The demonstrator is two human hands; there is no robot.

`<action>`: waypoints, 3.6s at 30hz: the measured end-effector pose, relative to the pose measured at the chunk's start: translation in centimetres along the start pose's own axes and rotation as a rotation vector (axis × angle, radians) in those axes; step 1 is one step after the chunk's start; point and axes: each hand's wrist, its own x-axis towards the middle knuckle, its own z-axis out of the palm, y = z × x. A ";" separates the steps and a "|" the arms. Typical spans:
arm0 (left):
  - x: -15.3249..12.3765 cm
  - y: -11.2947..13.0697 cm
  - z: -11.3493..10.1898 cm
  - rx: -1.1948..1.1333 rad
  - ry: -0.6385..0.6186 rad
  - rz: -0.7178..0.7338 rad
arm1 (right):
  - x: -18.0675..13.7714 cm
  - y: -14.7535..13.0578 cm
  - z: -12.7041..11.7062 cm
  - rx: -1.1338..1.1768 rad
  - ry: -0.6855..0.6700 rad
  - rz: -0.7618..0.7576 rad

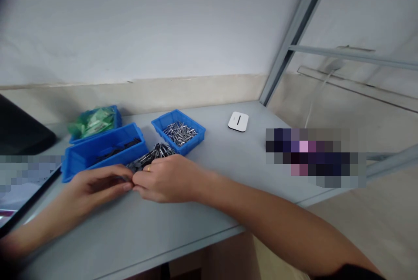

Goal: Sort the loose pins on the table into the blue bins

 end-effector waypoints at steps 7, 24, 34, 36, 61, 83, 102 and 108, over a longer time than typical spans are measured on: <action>-0.6 -0.9 -0.3 -0.115 -0.055 -0.014 | 0.1 0.0 -0.7 0.024 0.116 0.040; -0.4 -0.9 -0.4 0.015 -0.085 0.018 | 0.1 0.2 -1.2 -0.070 0.100 -0.016; -0.5 -0.1 -0.9 0.065 0.111 0.117 | 0.1 0.1 -0.7 -0.075 0.106 -0.010; -0.6 0.1 -0.8 0.078 0.138 0.149 | 0.1 0.0 -0.6 -0.072 0.136 -0.035; -0.4 -0.4 -1.0 0.023 -0.032 0.044 | 0.1 0.1 -1.3 -0.068 0.095 -0.051; -1.3 1.8 -1.0 0.264 0.053 0.223 | -0.6 -4.5 0.0 0.562 0.203 0.619; -5.3 -1.1 4.4 0.293 0.103 0.119 | -0.8 -7.7 2.1 0.455 0.103 0.752; -5.1 -2.2 4.2 0.224 0.153 0.154 | -0.9 -7.3 2.2 0.466 0.122 0.786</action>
